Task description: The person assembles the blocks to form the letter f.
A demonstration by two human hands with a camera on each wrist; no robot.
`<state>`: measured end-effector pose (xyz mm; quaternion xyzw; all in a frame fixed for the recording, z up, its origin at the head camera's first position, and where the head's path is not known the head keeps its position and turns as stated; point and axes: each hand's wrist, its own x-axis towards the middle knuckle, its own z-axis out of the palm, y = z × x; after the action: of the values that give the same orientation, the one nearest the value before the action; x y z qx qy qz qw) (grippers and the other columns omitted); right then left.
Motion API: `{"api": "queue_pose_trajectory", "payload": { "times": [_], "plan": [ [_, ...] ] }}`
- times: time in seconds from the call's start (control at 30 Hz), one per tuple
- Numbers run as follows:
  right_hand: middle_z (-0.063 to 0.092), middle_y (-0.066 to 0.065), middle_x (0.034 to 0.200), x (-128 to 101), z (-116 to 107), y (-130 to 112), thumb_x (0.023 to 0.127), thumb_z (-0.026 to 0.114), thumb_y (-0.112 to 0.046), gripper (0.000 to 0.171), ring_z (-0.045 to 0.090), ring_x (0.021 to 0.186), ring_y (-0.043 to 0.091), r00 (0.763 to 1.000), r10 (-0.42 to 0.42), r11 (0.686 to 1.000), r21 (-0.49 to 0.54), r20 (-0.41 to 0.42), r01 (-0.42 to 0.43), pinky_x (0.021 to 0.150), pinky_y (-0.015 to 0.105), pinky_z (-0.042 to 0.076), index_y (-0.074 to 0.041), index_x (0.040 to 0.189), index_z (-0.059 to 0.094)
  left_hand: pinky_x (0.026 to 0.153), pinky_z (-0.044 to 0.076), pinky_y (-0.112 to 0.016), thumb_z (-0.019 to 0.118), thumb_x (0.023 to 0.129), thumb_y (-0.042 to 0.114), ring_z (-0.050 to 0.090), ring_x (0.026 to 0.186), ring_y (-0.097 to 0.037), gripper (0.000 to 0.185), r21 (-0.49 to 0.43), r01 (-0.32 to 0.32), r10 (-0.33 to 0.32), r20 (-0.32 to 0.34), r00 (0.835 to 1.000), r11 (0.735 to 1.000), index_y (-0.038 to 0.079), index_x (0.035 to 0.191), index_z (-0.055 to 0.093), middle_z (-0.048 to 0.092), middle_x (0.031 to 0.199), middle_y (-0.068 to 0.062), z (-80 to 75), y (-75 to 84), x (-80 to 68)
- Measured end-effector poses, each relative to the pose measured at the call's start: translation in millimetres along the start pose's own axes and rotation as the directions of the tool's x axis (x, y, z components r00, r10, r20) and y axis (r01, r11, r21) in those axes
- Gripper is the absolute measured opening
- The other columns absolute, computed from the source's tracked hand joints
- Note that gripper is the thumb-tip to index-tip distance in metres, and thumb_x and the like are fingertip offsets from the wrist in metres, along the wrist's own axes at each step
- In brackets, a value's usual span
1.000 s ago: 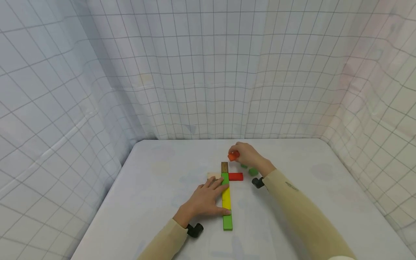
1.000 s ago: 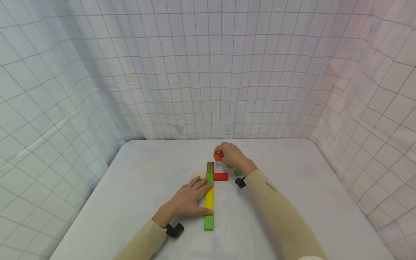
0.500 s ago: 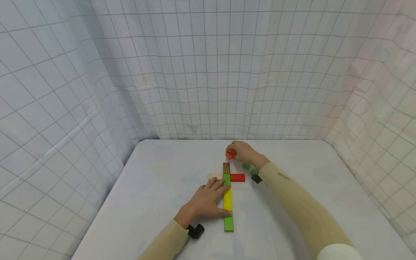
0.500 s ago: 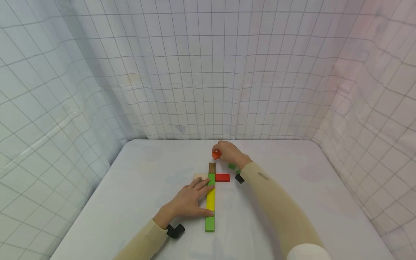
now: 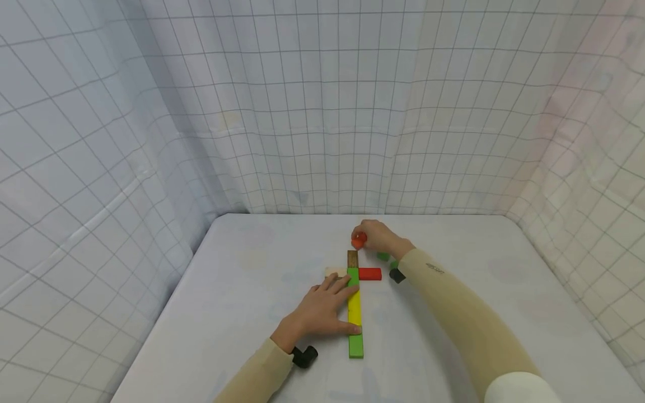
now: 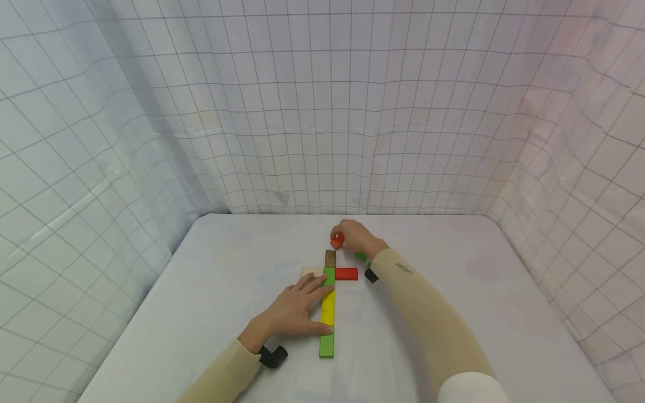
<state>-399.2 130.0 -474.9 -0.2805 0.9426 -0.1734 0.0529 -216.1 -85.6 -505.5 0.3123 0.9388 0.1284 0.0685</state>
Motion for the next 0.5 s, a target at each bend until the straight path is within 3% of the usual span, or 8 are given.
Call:
{"api": "queue_pose_trajectory", "payload": {
  "times": [0.5],
  "plan": [
    [0.064,0.001,0.105,0.9,11.4,7.5,0.08,0.059,0.015,0.05,0.056,0.1,0.022,1.0,0.007,0.995,0.103,-0.017,-0.005,0.094,0.04,0.047,-0.019,0.113,0.077,0.108,0.032,-0.063,0.056,0.081,0.082,0.013,0.152,-0.03,0.096,0.001,0.005,-0.005,0.006,1.0,1.0,0.031,0.159,0.033,0.02,0.167,0.0,-1.1,0.6,-0.3]
  ]
}}
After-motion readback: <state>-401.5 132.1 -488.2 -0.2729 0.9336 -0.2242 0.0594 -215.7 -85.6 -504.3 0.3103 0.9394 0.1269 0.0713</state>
